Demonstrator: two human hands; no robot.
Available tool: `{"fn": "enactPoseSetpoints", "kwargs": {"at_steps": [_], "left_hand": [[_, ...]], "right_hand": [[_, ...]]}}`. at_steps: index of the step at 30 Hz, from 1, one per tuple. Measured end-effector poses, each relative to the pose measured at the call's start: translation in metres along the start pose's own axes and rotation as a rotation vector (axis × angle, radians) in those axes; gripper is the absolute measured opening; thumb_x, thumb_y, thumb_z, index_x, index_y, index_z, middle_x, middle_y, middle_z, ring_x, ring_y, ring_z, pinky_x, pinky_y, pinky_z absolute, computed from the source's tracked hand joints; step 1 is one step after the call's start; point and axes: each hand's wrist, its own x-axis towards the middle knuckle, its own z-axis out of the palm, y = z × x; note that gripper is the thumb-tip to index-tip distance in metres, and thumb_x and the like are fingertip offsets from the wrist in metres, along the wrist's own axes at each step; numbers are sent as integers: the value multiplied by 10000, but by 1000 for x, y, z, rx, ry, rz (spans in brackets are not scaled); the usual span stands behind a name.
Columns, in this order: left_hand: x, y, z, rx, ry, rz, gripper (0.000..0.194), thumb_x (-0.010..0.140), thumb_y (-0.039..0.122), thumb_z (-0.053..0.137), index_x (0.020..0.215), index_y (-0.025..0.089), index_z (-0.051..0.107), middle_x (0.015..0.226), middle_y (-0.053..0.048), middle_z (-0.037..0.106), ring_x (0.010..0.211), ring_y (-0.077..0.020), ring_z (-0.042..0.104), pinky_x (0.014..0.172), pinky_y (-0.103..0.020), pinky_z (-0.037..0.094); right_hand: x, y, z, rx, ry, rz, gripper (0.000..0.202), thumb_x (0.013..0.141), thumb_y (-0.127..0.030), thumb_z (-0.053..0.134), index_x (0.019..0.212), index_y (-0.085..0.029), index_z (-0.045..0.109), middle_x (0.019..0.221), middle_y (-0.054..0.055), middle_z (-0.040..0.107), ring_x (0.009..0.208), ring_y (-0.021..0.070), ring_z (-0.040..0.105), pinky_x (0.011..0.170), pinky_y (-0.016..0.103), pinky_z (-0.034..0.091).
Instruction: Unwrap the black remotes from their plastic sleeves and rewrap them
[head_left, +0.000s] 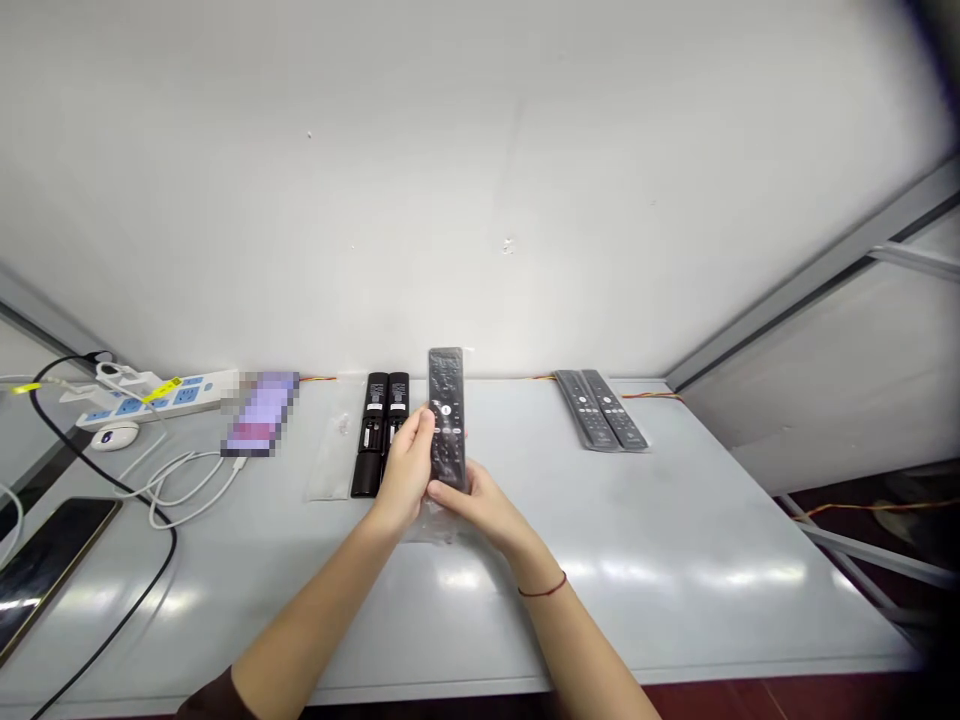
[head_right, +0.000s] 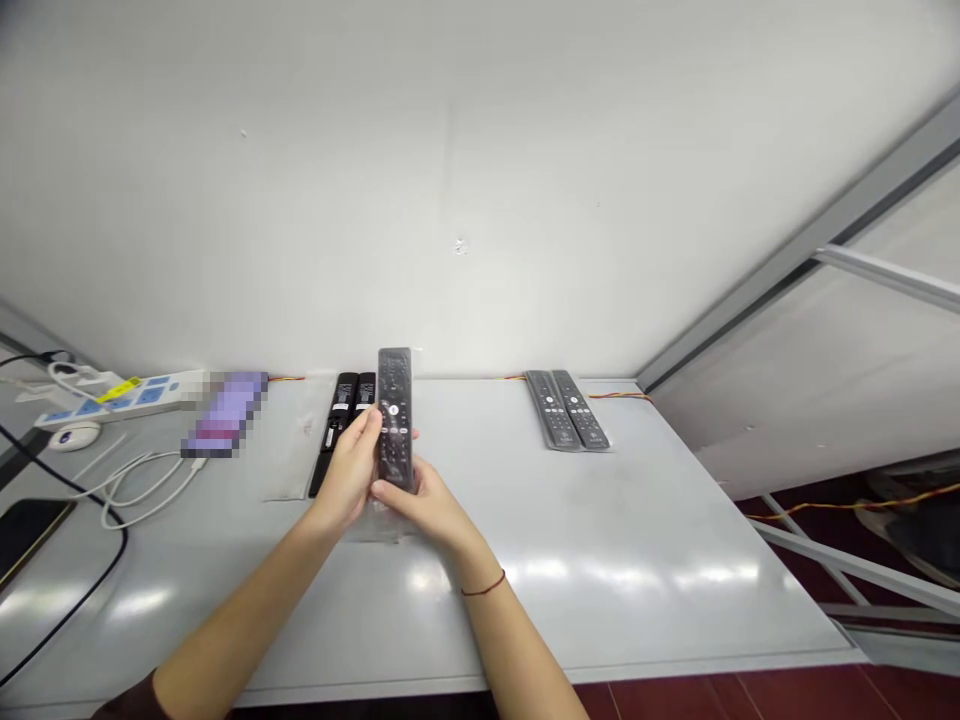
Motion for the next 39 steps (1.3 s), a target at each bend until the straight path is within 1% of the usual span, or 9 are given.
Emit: {"fn": "enactPoseSetpoints", "kwargs": {"at_steps": [5, 9, 14, 18, 24, 28, 31, 35, 39], "left_hand": [[-3, 12, 5, -163, 154, 7, 374, 820, 502, 553, 1032, 195, 578, 873, -36, 673, 808, -172, 662, 713, -282, 517], [-5, 20, 4, -195, 183, 32, 349, 840, 494, 525, 1008, 192, 573, 860, -35, 677, 795, -162, 658, 723, -283, 512], [-5, 24, 0, -181, 206, 79, 353, 833, 502, 534, 983, 188, 588, 861, -37, 678, 830, -171, 654, 746, -285, 508], [-6, 30, -1, -181, 207, 126, 373, 856, 485, 513, 1102, 210, 569, 962, -54, 679, 879, -180, 655, 761, -290, 510], [-3, 46, -6, -252, 191, 244, 341, 871, 479, 498, 1117, 245, 531, 1106, -53, 651, 929, -179, 652, 809, -324, 516], [-4, 38, -12, -198, 105, 103, 413, 851, 503, 518, 1153, 222, 523, 1096, -81, 662, 923, -205, 662, 816, -363, 520], [-8, 28, -12, -155, 100, 3, 432, 844, 497, 534, 1170, 214, 519, 1017, -75, 683, 835, -191, 676, 774, -352, 529], [-7, 30, -10, -193, 193, 105, 433, 851, 506, 517, 1205, 258, 494, 893, -21, 682, 686, -143, 664, 674, -292, 526], [1, 52, -16, -262, 205, 270, 386, 853, 493, 527, 1163, 263, 498, 843, -9, 674, 682, -141, 658, 665, -279, 517]], "right_hand": [[0, -1, 6, 143, -150, 104, 408, 725, -434, 717, 997, -148, 612, 872, 75, 684, 793, 207, 661, 577, 283, 533], [-2, 1, 9, 261, -197, 182, 416, 727, -400, 724, 1021, -136, 594, 861, 78, 690, 738, 199, 688, 476, 230, 526], [-3, 1, 8, 359, -193, 168, 357, 742, -330, 725, 1027, -163, 590, 951, 70, 678, 796, 196, 693, 525, 235, 556], [-4, -2, 9, 334, -213, 152, 356, 734, -330, 728, 1025, -166, 605, 978, 66, 661, 841, 187, 669, 610, 264, 566], [-3, 2, 13, 189, -248, 141, 243, 754, -371, 697, 808, -150, 609, 737, 15, 619, 531, 91, 544, 448, 215, 471], [-2, 4, 14, 108, -191, 117, 261, 803, -406, 635, 736, -162, 571, 569, -34, 517, 443, 71, 470, 406, 203, 394], [-2, 1, 15, 48, -176, 130, 258, 793, -418, 637, 752, -174, 561, 570, -34, 525, 435, 77, 466, 402, 216, 385], [-3, 1, 16, 26, -176, 160, 301, 746, -411, 685, 890, -177, 561, 686, -5, 587, 488, 95, 508, 417, 232, 423], [-2, 6, 14, 30, -171, 164, 338, 743, -403, 689, 956, -176, 556, 734, 2, 597, 517, 89, 510, 424, 217, 421]]}}
